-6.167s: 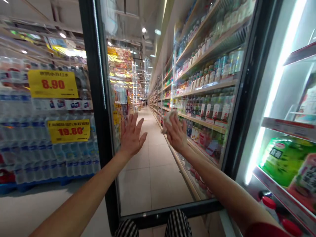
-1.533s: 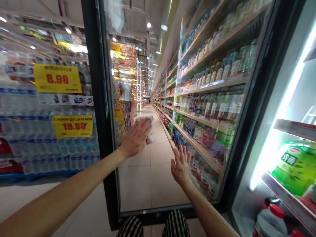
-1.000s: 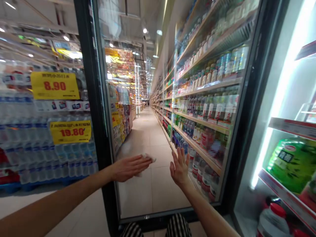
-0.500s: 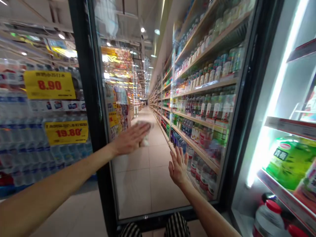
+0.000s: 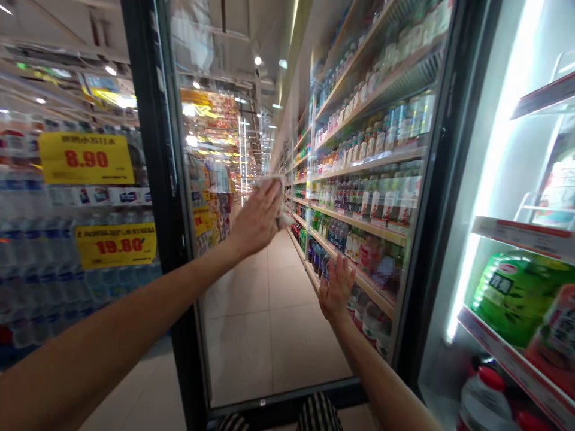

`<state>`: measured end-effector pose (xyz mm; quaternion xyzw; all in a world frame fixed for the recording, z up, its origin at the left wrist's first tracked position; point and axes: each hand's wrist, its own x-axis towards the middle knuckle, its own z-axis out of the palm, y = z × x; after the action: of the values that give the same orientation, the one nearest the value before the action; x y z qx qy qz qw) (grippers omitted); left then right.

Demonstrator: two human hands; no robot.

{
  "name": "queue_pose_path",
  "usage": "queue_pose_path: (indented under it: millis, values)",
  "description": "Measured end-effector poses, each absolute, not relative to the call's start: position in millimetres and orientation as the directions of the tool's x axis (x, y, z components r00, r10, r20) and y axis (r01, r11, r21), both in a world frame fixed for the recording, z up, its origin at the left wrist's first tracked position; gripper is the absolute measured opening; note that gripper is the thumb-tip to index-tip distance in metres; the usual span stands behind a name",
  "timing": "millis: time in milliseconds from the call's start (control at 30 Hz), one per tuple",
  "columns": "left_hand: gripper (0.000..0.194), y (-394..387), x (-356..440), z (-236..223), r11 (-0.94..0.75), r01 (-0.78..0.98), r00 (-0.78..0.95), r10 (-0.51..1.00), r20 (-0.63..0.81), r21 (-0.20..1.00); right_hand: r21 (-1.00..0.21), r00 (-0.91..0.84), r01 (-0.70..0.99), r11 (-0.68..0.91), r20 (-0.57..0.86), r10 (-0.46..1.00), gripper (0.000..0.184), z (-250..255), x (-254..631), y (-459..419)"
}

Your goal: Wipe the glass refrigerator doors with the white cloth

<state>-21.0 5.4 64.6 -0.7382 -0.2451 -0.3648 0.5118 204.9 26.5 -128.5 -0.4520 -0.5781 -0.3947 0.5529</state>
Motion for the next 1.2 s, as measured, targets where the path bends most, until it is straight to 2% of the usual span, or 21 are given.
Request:
queue_pose_path:
  millis: [33,67,133,167,200,233,267,333,400,467,533,600,667,733,767,833,900,967,1000,1133,1200]
  values:
    - [0.055,6,-16,60,-0.367,0.709,0.640,-0.025,0.768,-0.602,-0.048,0.025,0.959,0.278,0.996,0.085,0.063,-129,204,26]
    - [0.055,6,-11,50,-0.390,0.611,0.741,-0.026,0.671,-0.689,-0.049,0.027,0.960,0.275,0.996,0.085,0.063,-129,204,26]
    - [0.051,6,-3,27,-0.441,0.321,0.916,-0.081,0.393,-0.838,-0.042,0.018,0.962,0.268,0.996,0.093,0.063,-129,205,25]
    - [0.050,7,0,19,-0.465,0.180,0.965,-0.086,0.247,-0.867,-0.034,0.007,0.963,0.267,0.995,0.100,0.064,-129,205,24]
    - [0.049,8,3,16,-0.481,0.124,0.977,-0.094,0.192,-0.868,-0.024,-0.005,0.963,0.268,0.994,0.105,0.064,-130,206,24]
    - [0.049,9,5,19,-0.488,0.137,0.975,-0.085,0.203,-0.862,-0.016,-0.014,0.963,0.269,0.994,0.107,0.064,-130,207,25]
    - [0.049,9,8,26,-0.487,0.229,0.953,-0.064,0.296,-0.843,-0.010,-0.019,0.963,0.271,0.994,0.106,0.064,-131,208,25]
    - [0.052,11,13,45,-0.457,0.509,0.816,-0.013,0.578,-0.729,-0.005,-0.021,0.963,0.271,0.995,0.096,0.063,-132,210,26]
    - [0.054,11,19,53,-0.438,0.639,0.705,0.003,0.709,-0.633,-0.006,-0.020,0.962,0.272,0.995,0.093,0.063,-133,210,26]
    - [0.053,12,24,45,-0.458,0.542,0.784,-0.026,0.620,-0.705,-0.006,-0.024,0.961,0.277,0.994,0.104,0.063,-134,211,26]
    - [0.051,13,28,32,-0.491,0.295,0.922,-0.080,0.380,-0.820,-0.005,-0.029,0.960,0.280,0.993,0.116,0.063,-134,211,25]
    - [0.053,14,31,31,-0.507,0.184,0.958,-0.098,0.268,-0.842,-0.002,-0.034,0.959,0.283,0.992,0.124,0.064,-133,212,25]
    - [0.054,15,36,44,-0.491,0.346,0.902,-0.061,0.428,-0.799,0.004,-0.044,0.956,0.292,0.991,0.129,0.065,-134,213,24]
    - [0.053,16,42,59,-0.441,0.592,0.740,-0.031,0.671,-0.674,0.005,-0.047,0.952,0.305,0.990,0.130,0.065,-134,214,24]
    - [0.053,16,45,62,-0.423,0.655,0.681,-0.029,0.732,-0.626,0.004,-0.047,0.950,0.312,0.990,0.130,0.064,-135,215,24]
    - [0.052,16,49,58,-0.425,0.614,0.718,-0.049,0.694,-0.665,0.009,-0.056,0.946,0.323,0.989,0.137,0.064,-137,217,23]
    - [0.050,16,52,46,-0.454,0.382,0.879,-0.091,0.468,-0.805,0.037,-0.094,0.941,0.337,0.983,0.155,0.064,-139,222,22]
    - [0.048,17,55,42,-0.469,0.199,0.949,-0.125,0.288,-0.860,0.057,-0.118,0.937,0.344,0.980,0.158,0.063,-139,230,20]
    - [0.048,17,58,44,-0.471,0.208,0.946,-0.125,0.299,-0.857,0.037,-0.092,0.942,0.333,0.984,0.150,0.062,-139,234,20]
    - [0.050,20,78,60,-0.455,0.577,0.745,-0.047,0.665,-0.679,-0.144,0.118,0.956,0.254,0.986,0.115,0.060,-136,245,22]
    - [0.048,20,89,55,-0.469,0.534,0.777,-0.057,0.627,-0.704,-0.175,0.146,0.951,0.253,0.981,0.129,0.060,-135,245,24]
